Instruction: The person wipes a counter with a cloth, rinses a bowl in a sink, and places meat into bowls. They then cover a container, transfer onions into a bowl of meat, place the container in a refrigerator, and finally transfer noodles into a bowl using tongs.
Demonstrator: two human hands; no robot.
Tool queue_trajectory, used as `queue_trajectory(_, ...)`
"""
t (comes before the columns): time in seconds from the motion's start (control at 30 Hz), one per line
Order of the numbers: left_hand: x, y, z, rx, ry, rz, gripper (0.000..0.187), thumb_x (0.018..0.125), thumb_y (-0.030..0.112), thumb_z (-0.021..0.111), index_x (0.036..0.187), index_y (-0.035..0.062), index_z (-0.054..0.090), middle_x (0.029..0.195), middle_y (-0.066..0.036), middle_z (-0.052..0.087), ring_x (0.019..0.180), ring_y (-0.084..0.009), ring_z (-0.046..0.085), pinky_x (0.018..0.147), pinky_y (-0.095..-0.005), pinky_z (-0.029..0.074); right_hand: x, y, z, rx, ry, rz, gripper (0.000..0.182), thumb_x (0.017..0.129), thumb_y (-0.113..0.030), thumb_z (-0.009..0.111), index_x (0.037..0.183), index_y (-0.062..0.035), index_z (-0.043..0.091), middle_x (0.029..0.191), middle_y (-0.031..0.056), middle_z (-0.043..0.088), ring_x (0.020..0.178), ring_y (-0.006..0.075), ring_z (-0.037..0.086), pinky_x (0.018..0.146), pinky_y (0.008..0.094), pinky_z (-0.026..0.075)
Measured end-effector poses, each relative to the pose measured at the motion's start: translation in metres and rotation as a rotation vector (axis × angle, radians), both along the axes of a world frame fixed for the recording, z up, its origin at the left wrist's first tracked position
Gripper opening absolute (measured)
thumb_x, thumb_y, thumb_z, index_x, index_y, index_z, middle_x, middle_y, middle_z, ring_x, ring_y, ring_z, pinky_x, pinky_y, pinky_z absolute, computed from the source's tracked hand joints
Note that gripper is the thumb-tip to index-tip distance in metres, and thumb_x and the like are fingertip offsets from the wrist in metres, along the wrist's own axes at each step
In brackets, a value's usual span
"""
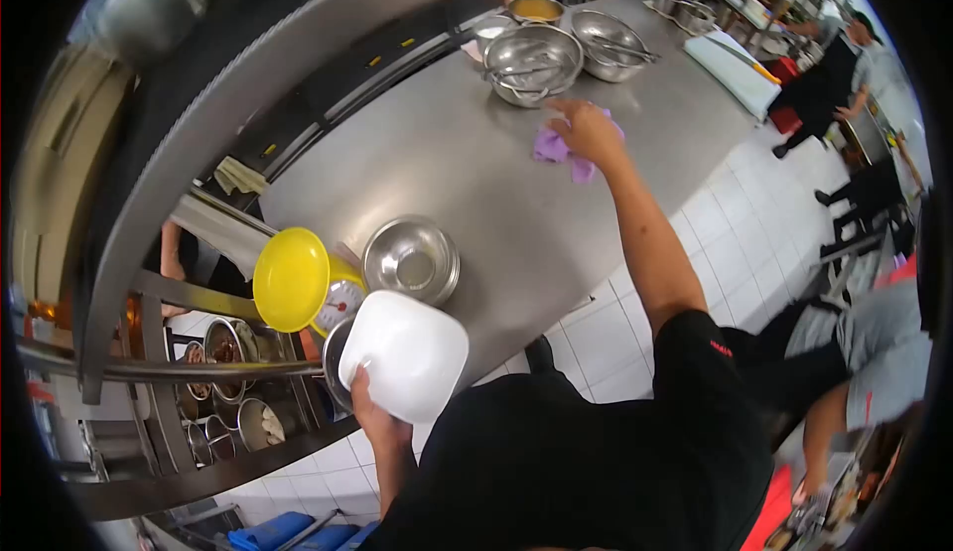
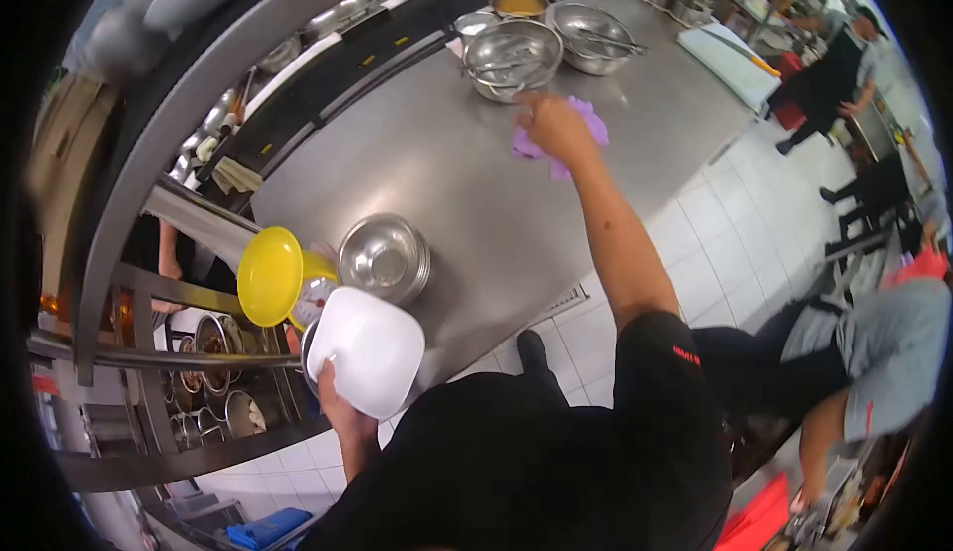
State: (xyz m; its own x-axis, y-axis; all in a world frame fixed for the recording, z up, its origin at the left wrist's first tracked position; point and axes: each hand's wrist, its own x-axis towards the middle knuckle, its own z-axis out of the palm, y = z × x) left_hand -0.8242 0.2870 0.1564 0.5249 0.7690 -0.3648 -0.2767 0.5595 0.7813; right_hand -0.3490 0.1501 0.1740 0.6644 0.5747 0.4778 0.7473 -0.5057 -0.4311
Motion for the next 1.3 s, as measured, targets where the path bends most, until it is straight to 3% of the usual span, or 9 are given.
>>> queue_trajectory(0.2, 0.033, -0.03, 0.016, -0.021, 0.05, 0.238, 0.055, 0.096, 0.037, 0.052, 0.135, 0.0005, 0.045, 0.127, -0.016, 0.057, 0.116, -0.0324, 0.058, 0.099, -0.047, 0.048, 0.155, 0.108, -0.023, -0.436, -0.315, 0.037, 0.043, 0.082, -0.006, 0.056, 0.124, -0.009, 0.06, 0.111, 0.0171, 0.066, 0.103, 0.0372, 0.062, 0.089, 0.0469, 0.049)
queue_trajectory(0.33, 0.044, -0.053, 0.023, -0.091, -0.005, 0.449, 0.048, 0.095, 0.036, 0.057, 0.127, 0.0008, 0.05, 0.117, -0.014, 0.06, 0.106, -0.0287, 0.062, 0.093, -0.0435, 0.052, 0.234, 0.154, -0.085, -0.312, -0.458, 0.248, 0.06, 0.074, 0.002, 0.064, 0.131, -0.0145, 0.057, 0.119, 0.0208, 0.062, 0.116, 0.0412, 0.055, 0.097, 0.0498, 0.046)
queue_trajectory(0.4, 0.044, -0.064, 0.021, -0.11, -0.032, 0.536, 0.047, 0.095, 0.035, 0.057, 0.126, 0.0001, 0.051, 0.115, -0.014, 0.061, 0.102, -0.0274, 0.063, 0.091, -0.0421, 0.053, 0.276, 0.175, -0.106, -0.16, -0.734, 0.573, 0.051, 0.081, -0.01, 0.063, 0.131, -0.0197, 0.057, 0.105, 0.0159, 0.069, 0.092, 0.0391, 0.066, 0.079, 0.0535, 0.051)
queue_trajectory(0.43, 0.042, -0.07, 0.019, -0.091, -0.029, 0.57, 0.046, 0.096, 0.035, 0.056, 0.125, -0.0005, 0.051, 0.114, -0.014, 0.061, 0.1, -0.0267, 0.064, 0.089, -0.0416, 0.054, 0.249, 0.17, -0.079, -0.559, -0.466, 0.311, 0.052, 0.08, -0.011, 0.063, 0.131, -0.0217, 0.057, 0.105, 0.0154, 0.07, 0.094, 0.0386, 0.067, 0.082, 0.0538, 0.05)
queue_trajectory(0.53, 0.032, -0.086, 0.015, -0.077, -0.075, 0.668, 0.049, 0.096, 0.033, 0.056, 0.13, -0.0009, 0.048, 0.119, -0.016, 0.059, 0.104, -0.0284, 0.063, 0.092, -0.0429, 0.053, 0.228, 0.171, -0.022, -0.608, -0.328, 0.254, 0.047, 0.082, -0.017, 0.066, 0.128, -0.0135, 0.057, 0.107, 0.0233, 0.067, 0.099, 0.0419, 0.064, 0.086, 0.0505, 0.05)
queue_trajectory(0.67, 0.008, -0.099, 0.006, -0.078, -0.108, 0.765, 0.054, 0.096, 0.035, 0.054, 0.134, -0.003, 0.044, 0.121, -0.019, 0.059, 0.107, -0.0302, 0.063, 0.094, -0.0441, 0.052, 0.145, 0.127, 0.068, -0.173, -0.434, 0.371, 0.052, 0.084, -0.024, 0.068, 0.13, -0.005, 0.054, 0.112, 0.0243, 0.063, 0.099, 0.035, 0.062, 0.083, 0.0462, 0.048)
queue_trajectory(0.8, -0.021, -0.108, 0.005, -0.077, -0.217, 0.789, 0.059, 0.097, 0.037, 0.053, 0.137, -0.0046, 0.041, 0.125, -0.021, 0.059, 0.11, -0.033, 0.063, 0.095, -0.0447, 0.052, -0.028, 0.065, 0.135, 0.044, -0.036, 0.727, 0.063, 0.085, -0.023, 0.072, 0.134, 0.0074, 0.047, 0.107, 0.0103, 0.064, 0.084, 0.0139, 0.053, 0.073, 0.0291, 0.044)
queue_trajectory(0.93, -0.074, -0.109, -0.007, -0.012, -0.193, 0.957, 0.053, 0.097, 0.035, 0.054, 0.133, -0.0031, 0.046, 0.118, -0.017, 0.062, 0.103, -0.0278, 0.065, 0.09, -0.0415, 0.054, -0.188, 0.061, 0.122, 0.362, 0.387, 1.397, 0.06, 0.079, -0.019, 0.077, 0.127, 0.0025, 0.048, 0.094, 0.0171, 0.065, 0.082, 0.0211, 0.058, 0.074, 0.0315, 0.047)
queue_trajectory(1.3, -0.336, -0.175, -0.033, 0.135, -0.199, 1.644, 0.051, 0.097, 0.033, 0.051, 0.133, -0.0039, 0.046, 0.119, -0.017, 0.062, 0.108, -0.0276, 0.063, 0.094, -0.0392, 0.052, -0.607, 0.147, 0.048, -0.25, 0.526, 2.097, 0.04, 0.073, -0.014, 0.083, 0.107, -0.0064, 0.063, 0.096, 0.0077, 0.068, 0.077, 0.0222, 0.064, 0.069, 0.0307, 0.05)
